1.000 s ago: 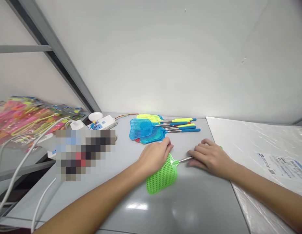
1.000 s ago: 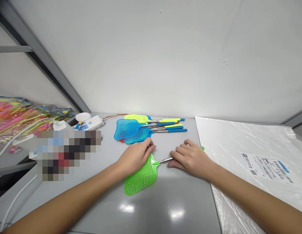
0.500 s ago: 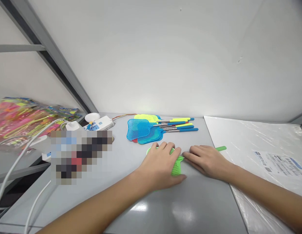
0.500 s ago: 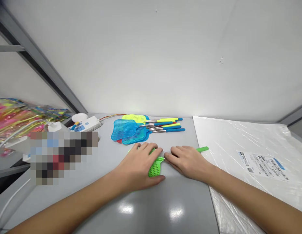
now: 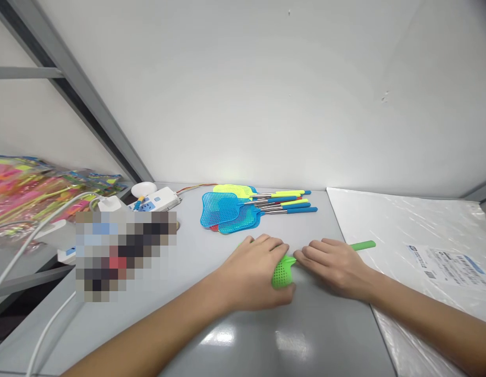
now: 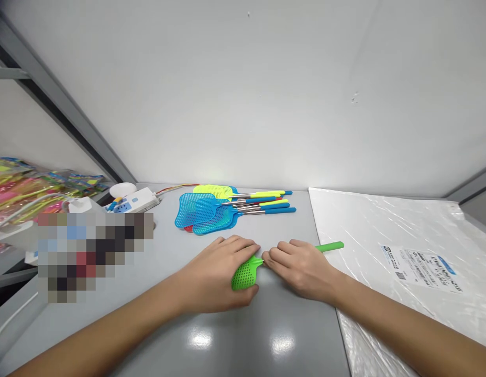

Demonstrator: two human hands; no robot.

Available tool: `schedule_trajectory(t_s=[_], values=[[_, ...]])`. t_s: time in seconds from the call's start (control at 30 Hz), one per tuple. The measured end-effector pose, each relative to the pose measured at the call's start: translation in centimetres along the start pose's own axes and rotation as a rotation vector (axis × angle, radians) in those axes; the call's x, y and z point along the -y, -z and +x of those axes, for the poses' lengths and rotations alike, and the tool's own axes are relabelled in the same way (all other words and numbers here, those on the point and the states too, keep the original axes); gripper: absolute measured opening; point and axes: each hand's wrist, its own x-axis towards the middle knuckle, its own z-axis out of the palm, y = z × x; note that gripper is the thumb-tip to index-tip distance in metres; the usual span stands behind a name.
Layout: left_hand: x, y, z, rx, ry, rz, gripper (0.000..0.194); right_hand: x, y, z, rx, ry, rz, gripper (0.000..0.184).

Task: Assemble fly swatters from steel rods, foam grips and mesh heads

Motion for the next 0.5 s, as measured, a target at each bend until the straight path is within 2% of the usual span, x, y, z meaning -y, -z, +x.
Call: schedule_trajectory(t_s=[0.13,0.3,0.4,0.43,0.5], values=[[-0.6,2.1,-0.5,0.159,0.043,-0.154,0.032,0.3,0.7,0.1,-0.065,0.053,-0.019,0.028],[-0.6,3.9,-0.9,0.347,0.125,-0.223,0.032,0.9,1.1,0.3,-0.141,0.098,-0.089,0.026],[-0.4,4.7,-0.8,0.425,0.144,-0.361,0.030,1.3,1.5,0.3,-0.190,0.114,-0.067,0.029],[-0.2,5.0,-0.8,0.481,0.140,-0.437,0.028,1.4,1.7,0.2,-0.200,0.112,-0.055,0.031],[0.1,5.4,-0.6,0.703,0.115,-0.629,0.029,1.1,1.7,-0.3,-0.230,0.083,-0.052,0.033]])
